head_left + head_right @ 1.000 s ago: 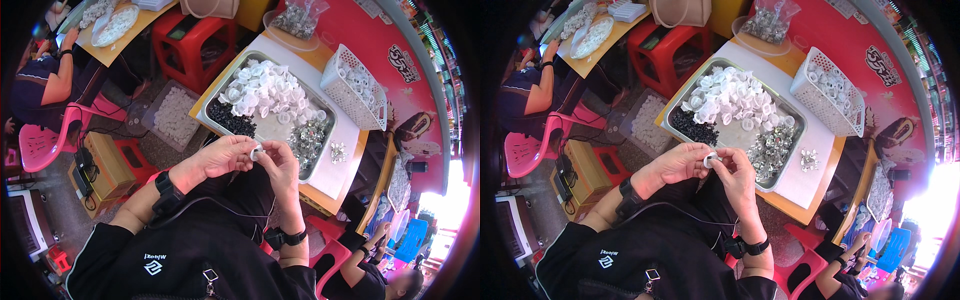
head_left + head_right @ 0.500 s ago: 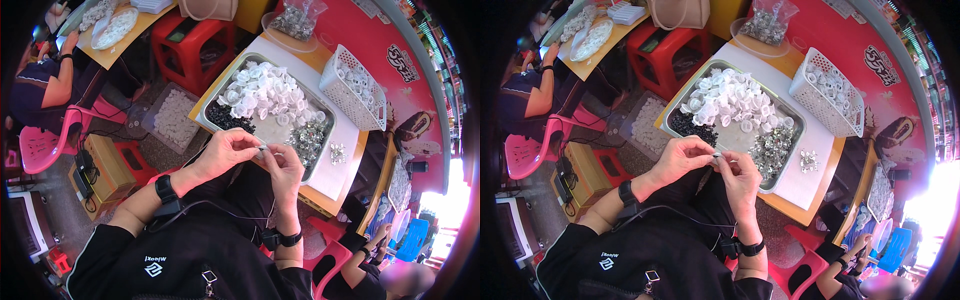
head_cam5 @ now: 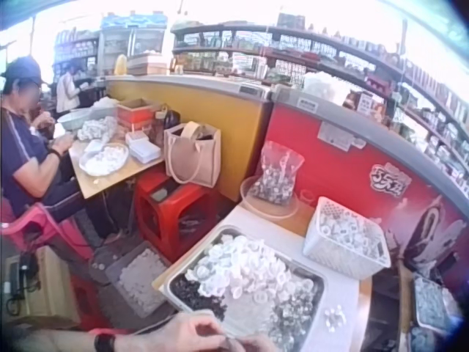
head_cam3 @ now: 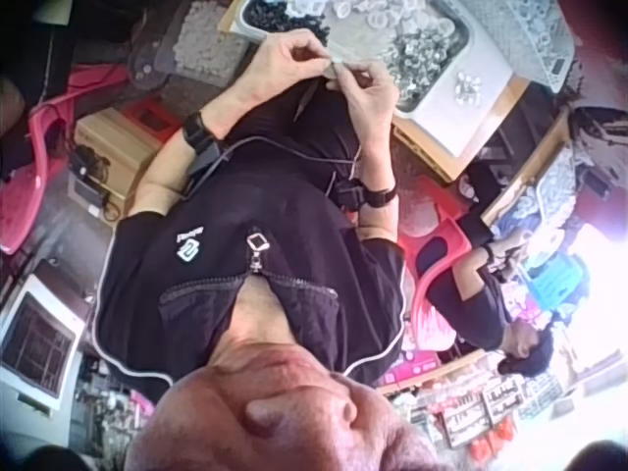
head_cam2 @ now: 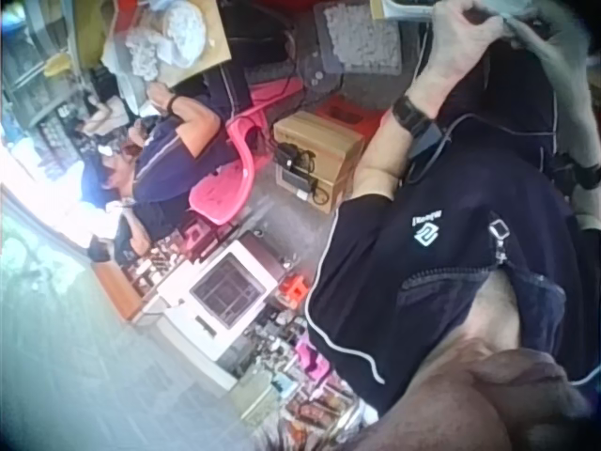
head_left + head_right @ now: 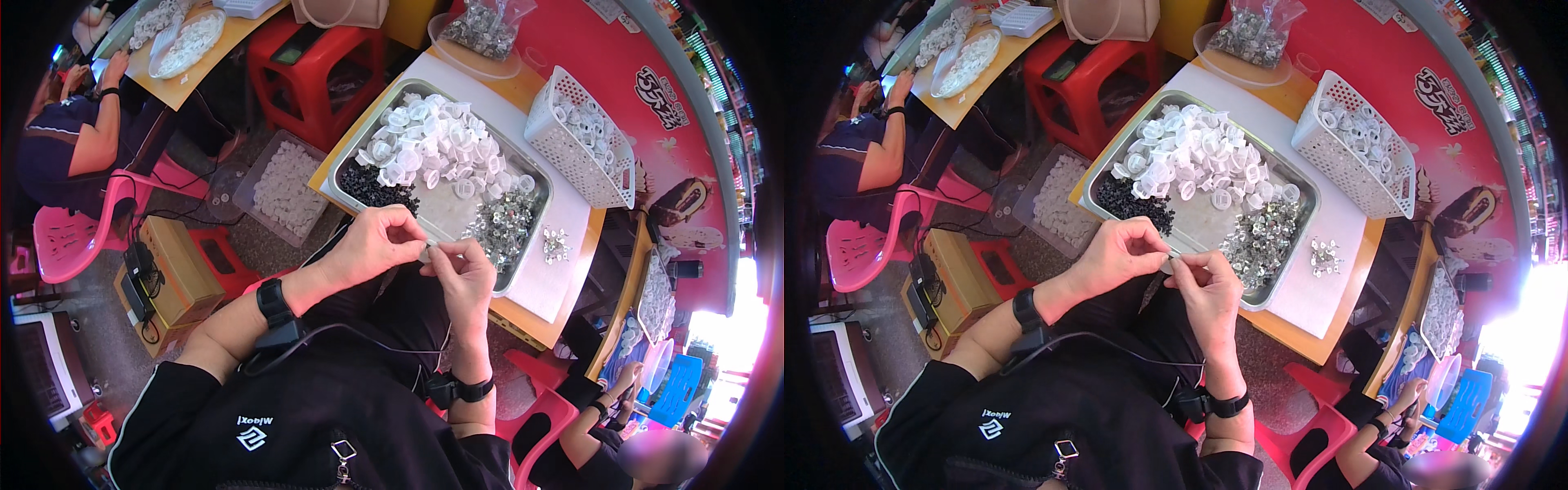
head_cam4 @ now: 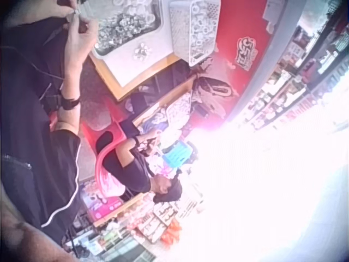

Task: Manually assembling small white components into larger assemblies at a factory workstation.

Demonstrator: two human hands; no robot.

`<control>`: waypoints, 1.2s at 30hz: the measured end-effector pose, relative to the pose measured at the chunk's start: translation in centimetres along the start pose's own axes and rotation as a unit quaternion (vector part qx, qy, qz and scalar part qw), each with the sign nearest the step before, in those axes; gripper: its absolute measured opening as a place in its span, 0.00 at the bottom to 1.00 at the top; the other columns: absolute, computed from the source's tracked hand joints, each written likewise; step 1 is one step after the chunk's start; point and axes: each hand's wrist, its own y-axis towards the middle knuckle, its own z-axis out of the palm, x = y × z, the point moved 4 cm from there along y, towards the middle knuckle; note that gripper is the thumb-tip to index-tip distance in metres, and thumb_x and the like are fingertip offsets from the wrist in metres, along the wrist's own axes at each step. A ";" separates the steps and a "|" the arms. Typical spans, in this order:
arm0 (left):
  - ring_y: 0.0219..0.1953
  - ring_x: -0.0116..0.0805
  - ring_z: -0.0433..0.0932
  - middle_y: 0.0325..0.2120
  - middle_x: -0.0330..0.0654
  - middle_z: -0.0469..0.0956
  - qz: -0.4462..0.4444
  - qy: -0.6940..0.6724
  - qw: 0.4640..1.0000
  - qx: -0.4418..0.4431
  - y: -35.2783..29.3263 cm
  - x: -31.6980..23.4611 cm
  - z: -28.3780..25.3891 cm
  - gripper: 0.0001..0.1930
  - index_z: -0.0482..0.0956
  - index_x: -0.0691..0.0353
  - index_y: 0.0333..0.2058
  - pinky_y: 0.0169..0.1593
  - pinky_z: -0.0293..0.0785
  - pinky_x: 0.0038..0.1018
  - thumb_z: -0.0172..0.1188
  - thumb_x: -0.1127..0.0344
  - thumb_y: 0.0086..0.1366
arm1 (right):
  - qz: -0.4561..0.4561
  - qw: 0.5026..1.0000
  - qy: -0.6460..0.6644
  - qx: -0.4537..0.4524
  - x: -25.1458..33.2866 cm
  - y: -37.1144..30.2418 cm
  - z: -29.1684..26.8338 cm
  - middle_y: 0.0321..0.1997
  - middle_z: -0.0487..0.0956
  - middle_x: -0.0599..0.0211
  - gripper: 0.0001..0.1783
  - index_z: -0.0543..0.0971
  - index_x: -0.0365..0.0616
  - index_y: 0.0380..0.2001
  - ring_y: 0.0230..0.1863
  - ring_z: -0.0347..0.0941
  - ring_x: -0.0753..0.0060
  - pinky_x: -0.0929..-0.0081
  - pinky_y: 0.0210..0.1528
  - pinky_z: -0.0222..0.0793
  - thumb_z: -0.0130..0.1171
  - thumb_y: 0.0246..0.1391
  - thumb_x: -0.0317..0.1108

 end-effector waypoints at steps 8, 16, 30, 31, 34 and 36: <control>0.28 0.21 0.75 0.27 0.35 0.75 -0.112 -0.264 0.955 0.078 -0.2 1.4 1.9 0.19 0.74 0.61 0.44 0.30 0.72 0.16 0.45 0.50 0.73 | 0.024 0.992 0.125 0.003 0.1 -0.2 0.5 0.30 0.79 0.65 0.03 0.77 0.35 0.33 0.26 0.77 0.78 0.83 0.29 0.74 0.60 0.55 0.21; 0.16 0.18 0.63 0.19 0.31 0.66 -0.121 -0.247 0.961 0.040 -0.5 2.2 1.7 0.19 0.72 0.58 0.33 0.18 0.55 0.15 0.42 0.49 0.74 | -0.315 0.890 -0.329 0.023 2.8 -0.5 1.6 0.33 0.74 0.61 0.11 0.78 0.41 0.35 0.30 0.75 0.61 0.69 0.30 0.71 0.65 0.45 0.22; 0.19 0.13 0.58 0.20 0.27 0.64 -0.122 -0.174 0.976 -0.038 -1.5 1.7 1.7 0.19 0.72 0.57 0.30 0.19 0.54 0.13 0.45 0.48 0.72 | -0.320 0.865 -0.365 0.128 3.6 -0.7 2.5 0.32 0.76 0.58 0.09 0.78 0.38 0.33 0.32 0.76 0.56 0.67 0.33 0.71 0.63 0.46 0.20; 0.19 0.13 0.59 0.20 0.27 0.64 -0.115 -0.166 0.979 -0.031 -1.6 1.8 1.7 0.19 0.72 0.57 0.30 0.19 0.54 0.13 0.45 0.48 0.72 | -0.312 0.872 -0.355 0.126 3.5 -0.7 2.4 0.32 0.76 0.58 0.08 0.78 0.38 0.33 0.32 0.76 0.56 0.67 0.33 0.71 0.63 0.46 0.20; 0.19 0.14 0.59 0.20 0.28 0.64 -0.129 -0.148 0.980 -0.022 -1.6 3.3 1.7 0.19 0.72 0.57 0.30 0.19 0.54 0.13 0.45 0.49 0.72 | -0.282 0.890 -0.332 0.135 2.7 -0.5 2.2 0.31 0.75 0.58 0.08 0.78 0.39 0.33 0.31 0.75 0.56 0.67 0.33 0.71 0.62 0.47 0.21; 0.19 0.14 0.59 0.20 0.28 0.64 -0.122 -0.181 0.976 -0.010 -1.5 3.7 1.4 0.19 0.71 0.57 0.31 0.19 0.54 0.13 0.44 0.49 0.73 | -0.261 0.900 -0.318 0.144 2.4 -0.4 2.2 0.31 0.74 0.59 0.08 0.78 0.40 0.34 0.30 0.75 0.57 0.66 0.33 0.71 0.61 0.48 0.21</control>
